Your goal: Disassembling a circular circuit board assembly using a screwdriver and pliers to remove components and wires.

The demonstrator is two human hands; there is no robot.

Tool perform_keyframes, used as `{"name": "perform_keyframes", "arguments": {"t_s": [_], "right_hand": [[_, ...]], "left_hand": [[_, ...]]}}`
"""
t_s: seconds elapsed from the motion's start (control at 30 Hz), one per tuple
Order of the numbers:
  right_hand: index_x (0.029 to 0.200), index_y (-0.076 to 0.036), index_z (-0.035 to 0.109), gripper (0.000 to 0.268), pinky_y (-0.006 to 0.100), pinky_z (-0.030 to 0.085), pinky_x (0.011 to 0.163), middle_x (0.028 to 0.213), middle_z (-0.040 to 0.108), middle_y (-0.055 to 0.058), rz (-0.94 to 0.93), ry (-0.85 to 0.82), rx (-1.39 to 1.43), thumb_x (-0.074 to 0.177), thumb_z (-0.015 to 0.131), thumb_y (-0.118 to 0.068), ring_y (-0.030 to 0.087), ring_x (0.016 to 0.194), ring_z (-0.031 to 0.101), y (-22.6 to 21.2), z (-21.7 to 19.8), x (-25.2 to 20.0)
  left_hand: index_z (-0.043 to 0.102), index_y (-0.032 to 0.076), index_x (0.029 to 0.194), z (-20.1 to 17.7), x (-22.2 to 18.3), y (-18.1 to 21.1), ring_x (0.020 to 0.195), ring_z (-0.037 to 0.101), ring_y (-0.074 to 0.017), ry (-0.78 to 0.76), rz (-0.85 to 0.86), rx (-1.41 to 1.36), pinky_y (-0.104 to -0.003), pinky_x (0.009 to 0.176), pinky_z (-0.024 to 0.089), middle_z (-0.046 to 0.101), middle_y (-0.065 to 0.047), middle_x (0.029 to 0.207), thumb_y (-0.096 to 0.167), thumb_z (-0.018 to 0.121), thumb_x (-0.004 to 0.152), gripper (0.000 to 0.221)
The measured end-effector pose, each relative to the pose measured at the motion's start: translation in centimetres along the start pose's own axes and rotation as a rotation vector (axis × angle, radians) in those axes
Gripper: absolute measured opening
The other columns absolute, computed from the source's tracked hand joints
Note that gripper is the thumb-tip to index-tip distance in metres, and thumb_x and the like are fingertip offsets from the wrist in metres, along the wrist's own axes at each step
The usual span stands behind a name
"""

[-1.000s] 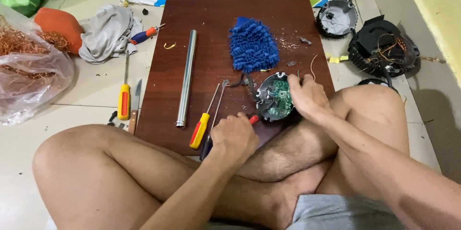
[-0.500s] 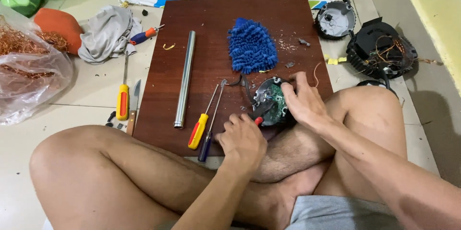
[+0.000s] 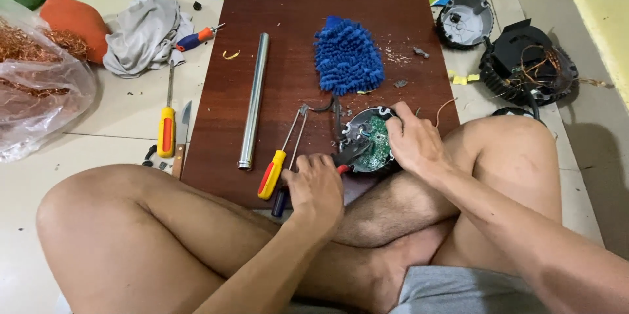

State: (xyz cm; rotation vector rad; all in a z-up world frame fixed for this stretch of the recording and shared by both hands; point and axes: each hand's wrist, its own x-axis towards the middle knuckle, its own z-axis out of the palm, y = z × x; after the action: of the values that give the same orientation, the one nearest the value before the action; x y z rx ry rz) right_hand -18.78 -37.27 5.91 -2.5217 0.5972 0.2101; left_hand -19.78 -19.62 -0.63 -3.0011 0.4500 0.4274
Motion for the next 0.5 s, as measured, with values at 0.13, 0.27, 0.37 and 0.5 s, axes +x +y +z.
{"name": "perform_keyframes", "arguments": {"t_s": [0.13,0.27,0.37,0.5], "right_hand": [[0.142,-0.04,0.056,0.049,0.059,0.045,0.11,0.115,0.075,0.026,-0.008,0.013,-0.043,0.099,0.032,-0.043,0.047,0.124,0.066,0.5,0.4,-0.2],[0.139,-0.029,0.059,0.047,0.064,0.046,0.106,0.107,0.074,0.034,-0.085,0.102,0.019,0.099,0.035,-0.035,0.053,0.117,0.067,0.6,0.3,-0.7],[0.135,-0.026,0.06,0.043,0.063,0.048,0.104,0.104,0.075,0.031,-0.131,0.14,0.022,0.099,0.036,-0.035,0.052,0.113,0.069,0.5,0.6,-0.9],[0.129,-0.024,0.06,0.036,0.063,0.053,0.098,0.103,0.076,0.026,-0.198,0.229,0.009,0.1,0.039,-0.033,0.049,0.104,0.073,1.2,1.6,-0.5]], "left_hand": [[0.054,0.0,0.136,-2.5,-1.2,0.2,0.112,0.047,-0.0403,0.01,0.042,-0.005,-0.066,0.085,0.038,0.061,-0.019,0.115,0.008,0.036,0.104,0.038],[0.055,0.001,0.124,1.9,0.9,1.0,0.109,0.055,-0.0451,0.03,0.032,-0.059,-0.069,0.067,0.045,0.058,-0.019,0.111,0.025,0.039,0.109,0.033],[0.055,-0.005,0.129,3.0,0.9,0.7,0.096,0.066,-0.0444,0.127,0.081,-0.077,-0.065,0.053,0.051,0.062,-0.021,0.102,0.025,0.036,0.113,0.039],[0.068,-0.003,0.115,-0.8,2.7,2.0,0.091,0.075,-0.0474,-0.198,-0.056,-0.403,-0.057,0.065,0.055,0.076,-0.019,0.095,0.016,0.031,0.104,0.044]]}}
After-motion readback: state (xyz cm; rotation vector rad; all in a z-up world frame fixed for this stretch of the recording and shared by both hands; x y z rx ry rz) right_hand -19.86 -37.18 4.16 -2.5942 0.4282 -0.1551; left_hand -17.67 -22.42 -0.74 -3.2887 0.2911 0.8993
